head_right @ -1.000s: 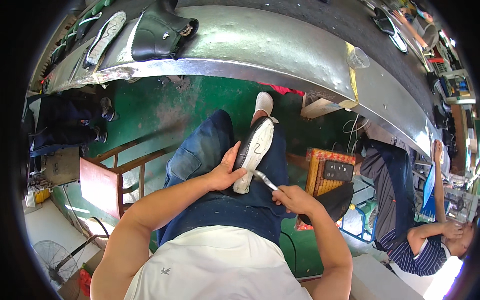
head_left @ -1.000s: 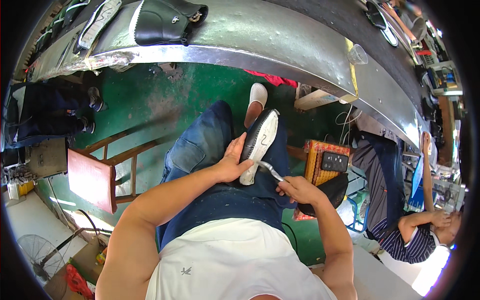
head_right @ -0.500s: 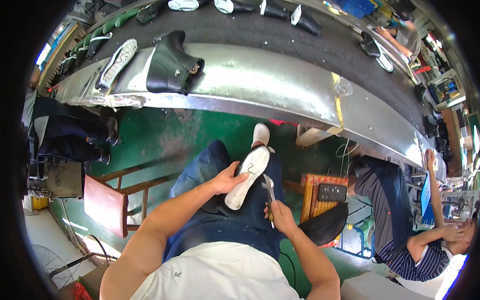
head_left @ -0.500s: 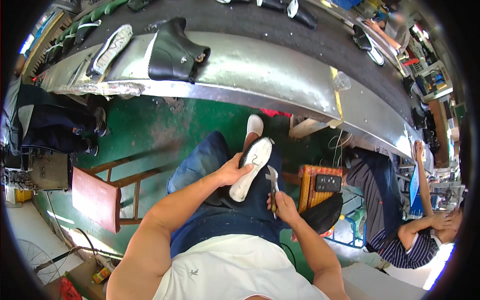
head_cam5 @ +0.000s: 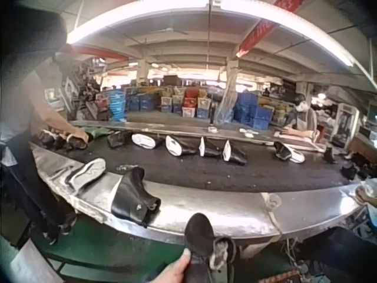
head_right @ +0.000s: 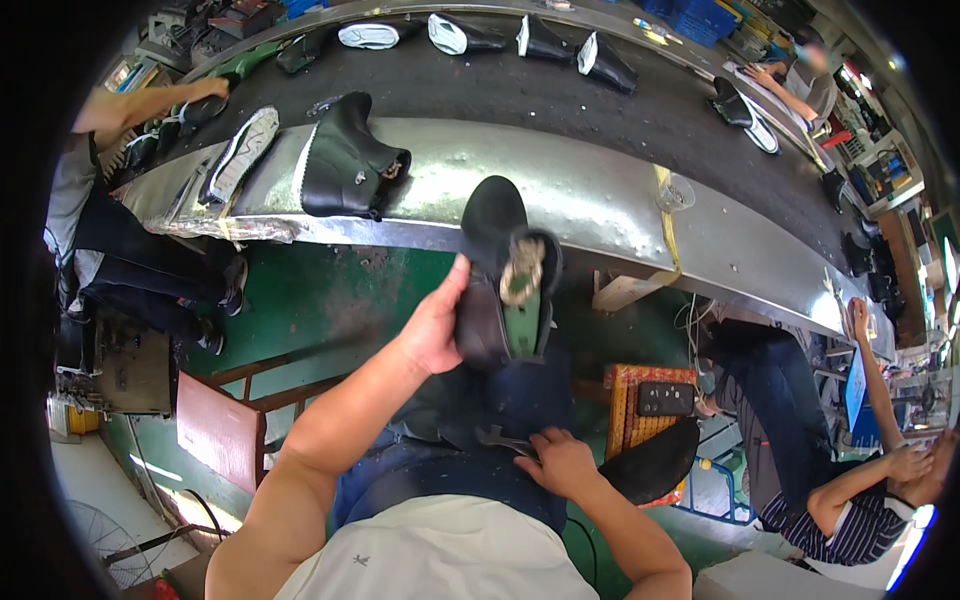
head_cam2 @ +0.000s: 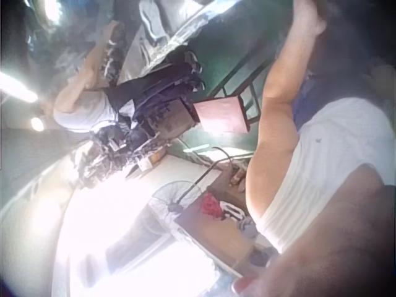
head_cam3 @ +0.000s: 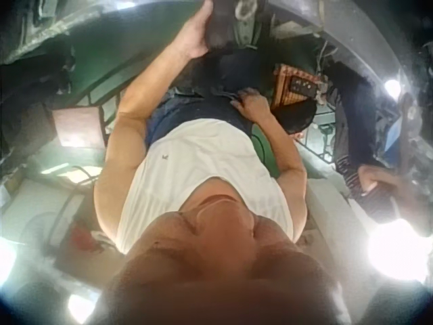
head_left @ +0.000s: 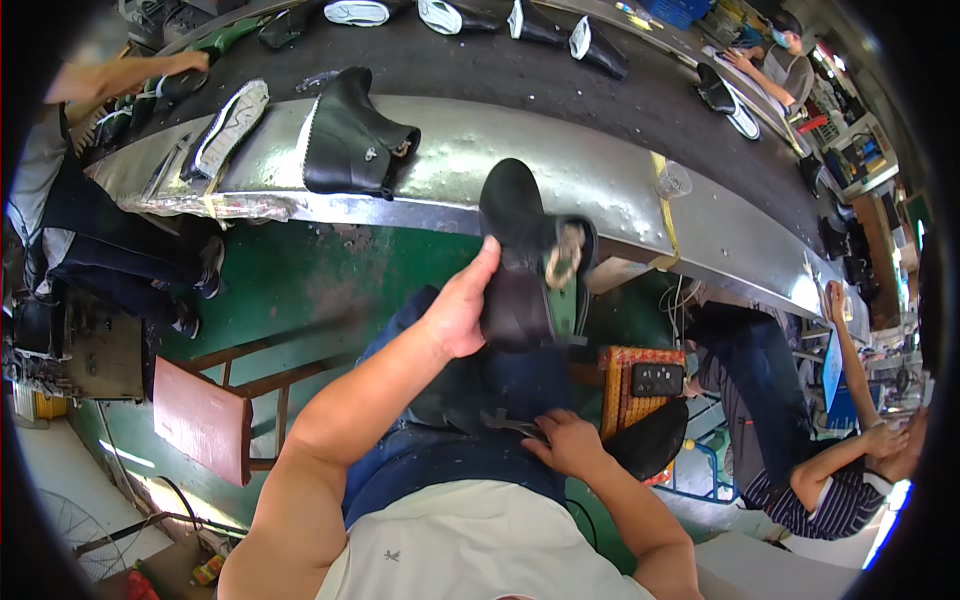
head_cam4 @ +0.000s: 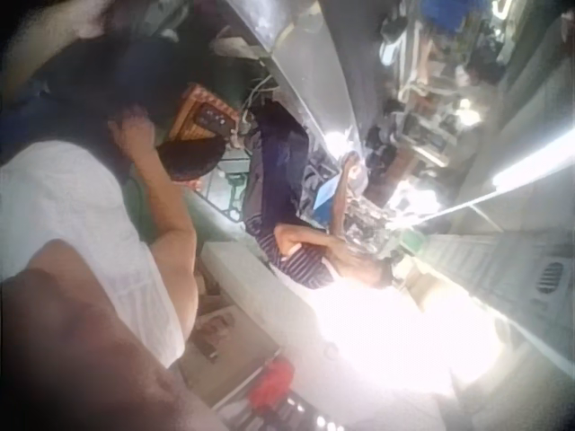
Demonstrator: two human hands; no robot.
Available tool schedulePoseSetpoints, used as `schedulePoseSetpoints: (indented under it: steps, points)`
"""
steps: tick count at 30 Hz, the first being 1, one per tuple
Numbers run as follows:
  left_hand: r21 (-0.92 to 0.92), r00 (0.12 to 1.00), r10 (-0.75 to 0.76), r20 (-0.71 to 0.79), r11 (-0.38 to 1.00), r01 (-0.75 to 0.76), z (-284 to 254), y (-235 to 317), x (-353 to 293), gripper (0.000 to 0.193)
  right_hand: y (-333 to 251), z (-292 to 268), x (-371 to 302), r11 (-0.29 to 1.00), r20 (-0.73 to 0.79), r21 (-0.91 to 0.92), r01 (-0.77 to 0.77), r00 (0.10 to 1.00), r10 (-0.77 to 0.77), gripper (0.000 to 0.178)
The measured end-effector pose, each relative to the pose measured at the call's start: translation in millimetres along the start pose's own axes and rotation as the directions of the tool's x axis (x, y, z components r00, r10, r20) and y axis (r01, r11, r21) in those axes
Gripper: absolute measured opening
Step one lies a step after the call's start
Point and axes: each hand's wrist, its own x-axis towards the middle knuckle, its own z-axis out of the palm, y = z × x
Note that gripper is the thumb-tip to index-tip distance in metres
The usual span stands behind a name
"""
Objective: Fitting and pulling shoe components onto a shoe last at a production line using pliers.
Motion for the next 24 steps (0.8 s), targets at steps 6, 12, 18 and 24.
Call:
schedulePoseSetpoints:
  steps: [6,12,18,24]
  points:
    - [-0.205,0.986,0.004,0.167,0.978,0.031,1,16,7,0.078,-13,-44,16,0.989,-0.299,0.026,0.147,0.945,-0.133,0.062]
    - [-0.271,0.974,0.014,0.227,0.961,0.049,-2,21,21,0.080,-42,-113,70,0.913,-0.600,-0.078,0.401,0.712,-0.364,0.081]
    - [0.243,0.991,-0.018,-0.132,0.969,0.050,22,6,17,0.072,-58,-140,135,0.485,-0.583,0.729,0.483,0.809,0.072,0.075]
    - [0.917,0.790,0.541,0.289,0.081,-0.390,-7,94,-43,0.042,-20,-226,190,-0.261,-0.273,0.894,0.364,0.905,0.328,0.046]
